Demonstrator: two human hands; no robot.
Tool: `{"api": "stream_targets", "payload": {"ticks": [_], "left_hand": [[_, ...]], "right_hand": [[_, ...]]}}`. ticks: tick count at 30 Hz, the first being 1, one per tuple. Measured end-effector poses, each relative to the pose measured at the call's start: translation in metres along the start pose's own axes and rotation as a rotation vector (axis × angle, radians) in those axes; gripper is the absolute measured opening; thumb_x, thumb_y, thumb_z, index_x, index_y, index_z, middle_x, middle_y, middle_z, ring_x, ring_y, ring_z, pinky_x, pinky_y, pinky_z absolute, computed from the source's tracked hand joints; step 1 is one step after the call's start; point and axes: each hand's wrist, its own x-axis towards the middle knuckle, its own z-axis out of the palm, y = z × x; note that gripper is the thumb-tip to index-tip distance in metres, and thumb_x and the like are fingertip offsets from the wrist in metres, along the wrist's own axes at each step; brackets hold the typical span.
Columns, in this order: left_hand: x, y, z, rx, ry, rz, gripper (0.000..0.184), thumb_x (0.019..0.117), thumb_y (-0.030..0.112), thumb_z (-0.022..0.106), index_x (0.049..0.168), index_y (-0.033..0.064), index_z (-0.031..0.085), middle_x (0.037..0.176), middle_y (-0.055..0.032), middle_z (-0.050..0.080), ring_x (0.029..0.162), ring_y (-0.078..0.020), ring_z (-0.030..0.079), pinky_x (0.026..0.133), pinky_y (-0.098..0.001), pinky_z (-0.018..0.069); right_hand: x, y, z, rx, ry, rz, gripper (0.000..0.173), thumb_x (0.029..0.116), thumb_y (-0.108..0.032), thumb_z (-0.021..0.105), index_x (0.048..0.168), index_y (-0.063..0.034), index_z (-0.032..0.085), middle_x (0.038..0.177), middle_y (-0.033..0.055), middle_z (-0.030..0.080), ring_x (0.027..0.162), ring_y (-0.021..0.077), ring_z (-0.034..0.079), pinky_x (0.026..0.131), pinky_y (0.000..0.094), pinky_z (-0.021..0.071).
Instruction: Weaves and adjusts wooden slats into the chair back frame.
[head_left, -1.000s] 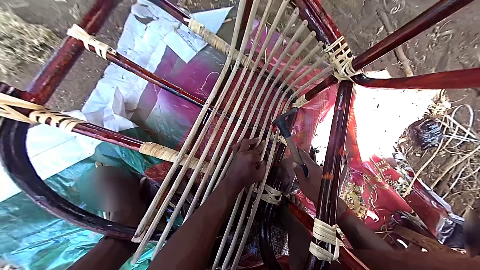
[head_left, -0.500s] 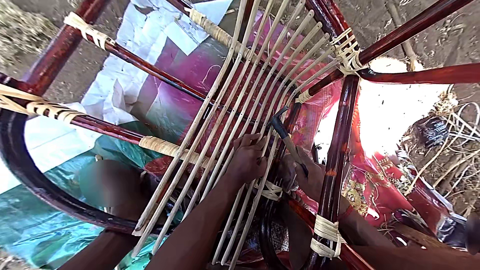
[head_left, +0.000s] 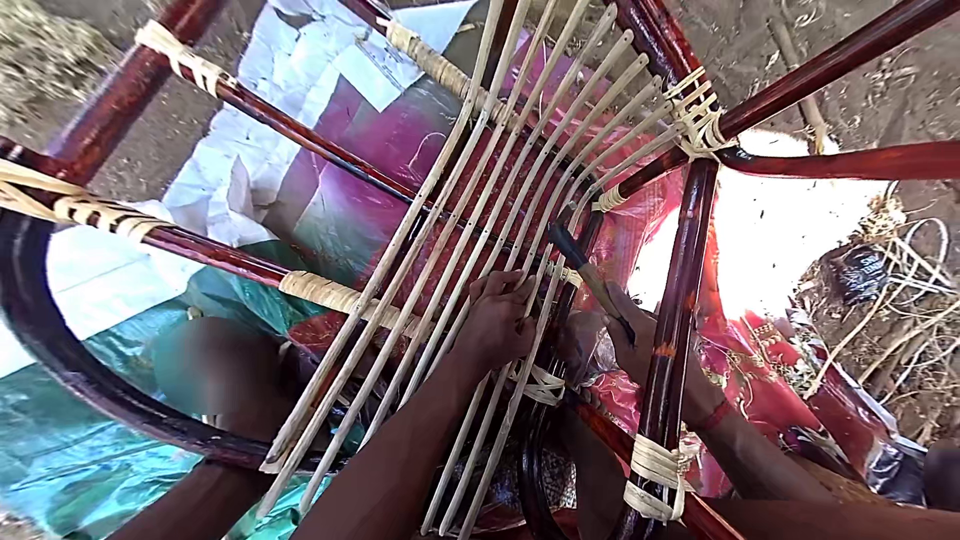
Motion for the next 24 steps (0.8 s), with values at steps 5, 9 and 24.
{"api": "stream_targets", "payload": {"ticks": [5,9,24], "left_hand": [[-0.003,-0.001,0.002,0.008,-0.006,0.001,0.021,0.0844,0.016,0.061,0.074,0.0057,0.076,0.131,-0.0041,0.072,0.138,-0.0298,0.053,0.108,-0.0547,0.0317],[-0.001,0.002,-0.001,-0.005,-0.022,-0.027,0.021,0.0845,0.015,0.061,0.074,0.0053,0.077,0.131,-0.0049,0.072,0.139,-0.0297,0.051,0.111,-0.0546,0.0297],[0.0,0.0,0.001,0.004,-0.01,-0.039,0.021,0.0844,0.013,0.061,0.069,0.0047,0.073,0.132,-0.0028,0.071,0.139,-0.0267,0.052,0.111,-0.0529,0.0314]], "right_hand": [[-0.006,0.004,0.001,-0.042,-0.064,0.001,0.052,0.1069,-0.035,0.048,0.157,-0.0222,0.045,0.113,0.0149,0.073,0.088,0.0327,0.073,0.077,0.0562,0.0574],[-0.005,0.011,0.009,-0.054,-0.023,-0.037,0.052,0.1059,-0.032,0.049,0.156,-0.0194,0.046,0.105,0.0155,0.074,0.085,0.0331,0.073,0.075,0.0539,0.058],[-0.036,-0.004,-0.034,-0.108,-0.107,0.074,0.037,0.099,-0.025,0.06,0.13,-0.0043,0.067,0.094,0.0171,0.073,0.081,0.0354,0.072,0.072,0.0579,0.0566]]}}
